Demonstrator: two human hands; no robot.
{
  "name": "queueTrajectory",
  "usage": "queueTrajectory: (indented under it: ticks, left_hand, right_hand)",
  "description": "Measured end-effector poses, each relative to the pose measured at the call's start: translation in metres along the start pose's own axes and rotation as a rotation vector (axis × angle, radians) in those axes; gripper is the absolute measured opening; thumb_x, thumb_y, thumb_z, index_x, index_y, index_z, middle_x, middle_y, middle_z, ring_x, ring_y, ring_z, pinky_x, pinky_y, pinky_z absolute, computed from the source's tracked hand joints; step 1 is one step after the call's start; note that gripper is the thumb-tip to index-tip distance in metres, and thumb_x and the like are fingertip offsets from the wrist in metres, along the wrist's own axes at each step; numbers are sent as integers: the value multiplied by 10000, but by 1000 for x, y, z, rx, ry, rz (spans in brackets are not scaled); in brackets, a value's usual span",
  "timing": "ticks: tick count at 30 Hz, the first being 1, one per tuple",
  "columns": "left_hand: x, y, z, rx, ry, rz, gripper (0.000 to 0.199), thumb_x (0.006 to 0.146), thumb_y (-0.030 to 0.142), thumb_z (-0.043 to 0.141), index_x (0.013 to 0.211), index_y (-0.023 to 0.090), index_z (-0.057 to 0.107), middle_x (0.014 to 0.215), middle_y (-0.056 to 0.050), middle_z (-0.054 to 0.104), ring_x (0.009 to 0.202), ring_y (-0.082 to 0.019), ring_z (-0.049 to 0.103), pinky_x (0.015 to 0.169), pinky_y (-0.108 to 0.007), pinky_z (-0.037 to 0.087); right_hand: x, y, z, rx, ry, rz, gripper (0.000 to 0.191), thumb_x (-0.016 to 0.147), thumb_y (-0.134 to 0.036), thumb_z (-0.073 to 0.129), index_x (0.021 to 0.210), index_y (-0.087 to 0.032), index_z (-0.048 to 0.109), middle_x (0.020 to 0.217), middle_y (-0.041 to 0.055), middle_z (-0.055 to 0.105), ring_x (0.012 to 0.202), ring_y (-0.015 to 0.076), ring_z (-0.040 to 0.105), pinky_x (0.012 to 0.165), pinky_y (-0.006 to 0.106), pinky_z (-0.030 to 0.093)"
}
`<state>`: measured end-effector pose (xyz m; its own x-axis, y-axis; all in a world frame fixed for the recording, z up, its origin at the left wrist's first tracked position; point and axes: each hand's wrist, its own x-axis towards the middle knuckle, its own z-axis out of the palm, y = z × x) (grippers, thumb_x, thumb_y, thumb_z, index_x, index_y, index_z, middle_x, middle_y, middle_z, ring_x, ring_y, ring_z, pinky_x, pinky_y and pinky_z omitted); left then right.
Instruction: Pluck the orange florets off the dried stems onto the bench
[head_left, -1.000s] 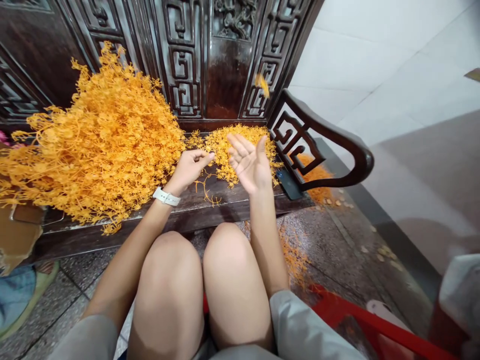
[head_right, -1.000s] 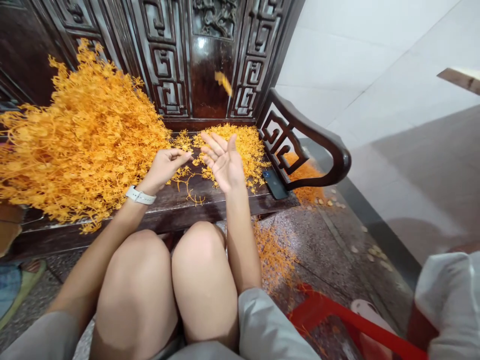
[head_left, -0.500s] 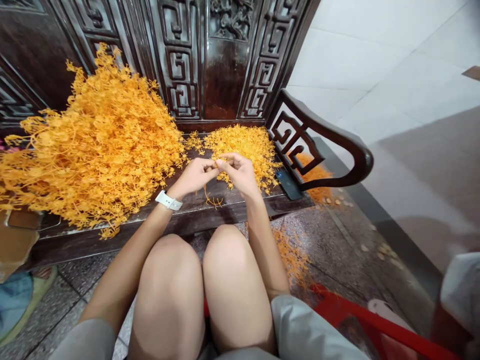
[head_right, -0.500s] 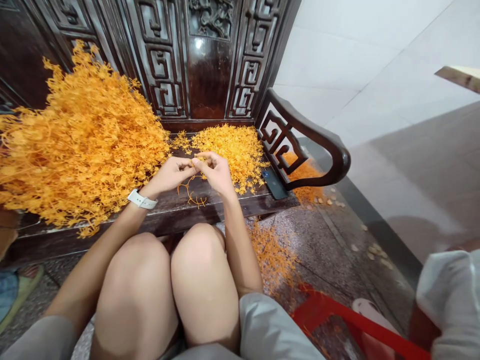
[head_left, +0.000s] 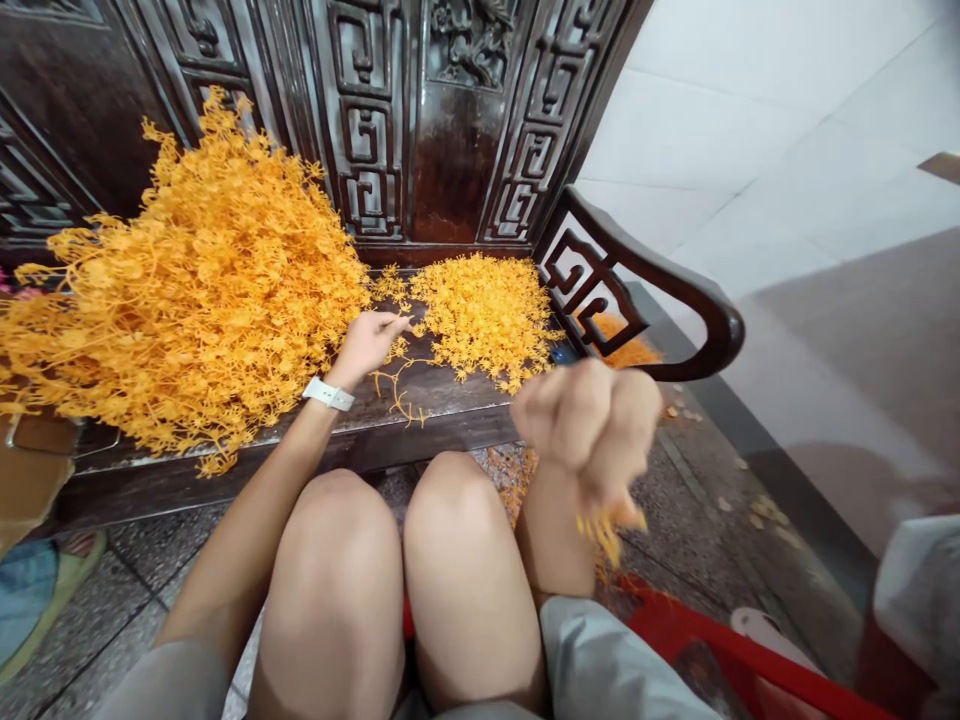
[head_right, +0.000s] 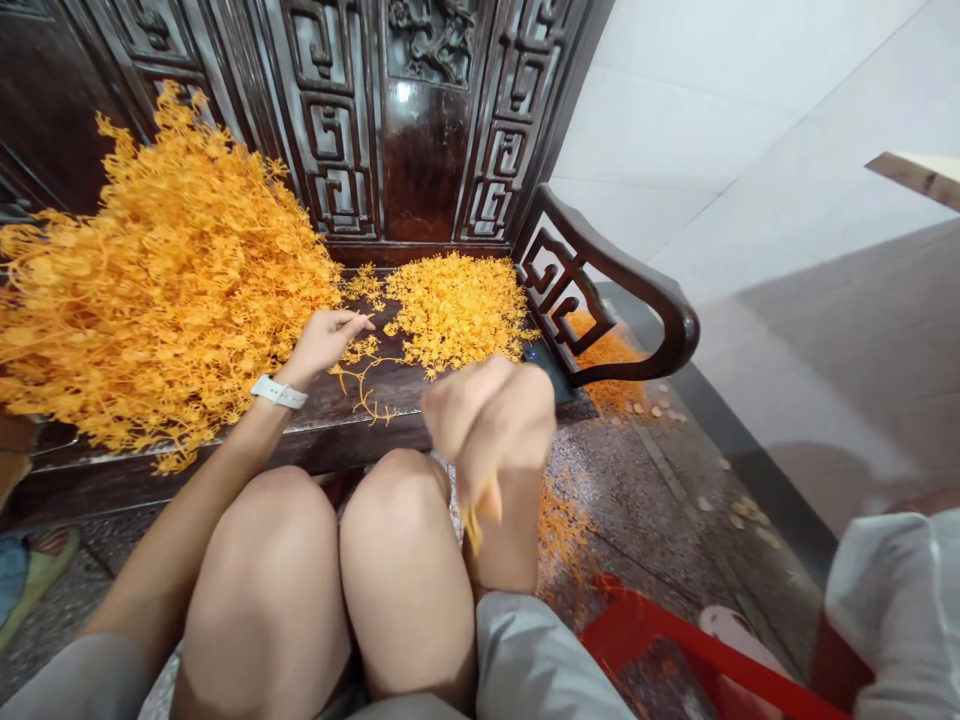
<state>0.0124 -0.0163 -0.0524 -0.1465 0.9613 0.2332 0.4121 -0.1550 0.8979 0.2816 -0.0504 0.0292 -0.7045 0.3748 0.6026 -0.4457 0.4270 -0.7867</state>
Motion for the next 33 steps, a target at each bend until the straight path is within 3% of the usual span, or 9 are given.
queueTrajectory:
  ticks: [3, 5, 8, 11, 17, 21, 24, 28, 33]
  left_hand:
    - [-1, -3, 1, -83, -60, 6, 461, 899, 614, 677, 834, 173, 793, 559, 26, 478, 538, -133, 330, 558, -300, 229]
    - [-4, 2, 5, -117, -90, 51, 473, 892, 633, 693, 844, 171, 783, 613, 9, 544, 555, -133, 363, 553, -297, 240]
    - [-9, 9, 9, -138, -117, 67, 466, 908, 634, 690, 868, 178, 779, 621, 6, 567, 565, -140, 413, 546, -293, 277]
    - [-11, 11, 11, -143, -140, 59, 457, 937, 620, 676, 884, 179, 785, 634, 1, 592, 583, -147, 465, 558, -285, 330]
    - [-14, 27, 14, -567, -94, 67, 382, 884, 558, 801, 920, 178, 793, 814, -50, 741, 780, -160, 665, 775, -268, 527]
    - [-5, 42, 10, -1111, 68, -14, 269, 926, 515, 777, 954, 249, 753, 810, -3, 724, 863, -136, 715, 887, -259, 579]
    - [7, 43, -2, -1262, 278, 6, 246, 1022, 505, 653, 971, 282, 744, 913, -1, 770, 996, -140, 735, 930, -259, 590]
    - [9, 34, -15, -1138, 249, 24, 447, 998, 687, 567, 1169, 321, 758, 1209, -42, 783, 1191, -207, 717, 980, -331, 597]
    - [-2, 28, 0, -733, -41, -20, 669, 891, 791, 629, 1234, 235, 769, 1201, -130, 779, 1107, -253, 734, 907, -351, 592]
  right_hand:
    - [-23, -17, 4, 94, -285, 216, 481, 857, -700, 750, 601, -293, 754, 504, 28, 554, 476, 131, 572, 524, 282, 486]
    - [-19, 2, 5, 185, -237, 252, 450, 897, -644, 743, 647, -270, 773, 521, 44, 608, 491, 136, 600, 538, 274, 496]
    - [8, 53, -4, 286, 324, 232, 494, 795, -733, 784, 788, -240, 742, 571, 8, 648, 484, 114, 527, 490, 241, 460]
    - [30, 90, -13, 327, 672, 496, 554, 886, -727, 683, 1082, -211, 735, 861, 66, 782, 635, 130, 605, 554, 239, 497]
    - [22, 93, -11, 72, 620, 562, 403, 918, -553, 717, 1124, -210, 770, 985, 62, 756, 725, 130, 596, 620, 251, 472]
    - [21, 98, -4, -251, 303, 453, 640, 784, -533, 882, 1344, -282, 705, 1361, 85, 683, 1038, 214, 649, 902, 366, 538]
    - [23, 111, 0, -487, 184, 420, 469, 793, -500, 890, 1161, -232, 779, 1170, 87, 737, 1066, 252, 648, 1012, 422, 484]
    - [28, 119, 1, -411, 427, 422, 288, 916, -496, 767, 914, -208, 782, 866, 35, 717, 842, 199, 626, 859, 363, 496]
    - [33, 109, 1, 77, 701, 441, 329, 868, -509, 803, 1077, -257, 770, 1007, 34, 752, 879, 169, 656, 815, 323, 552]
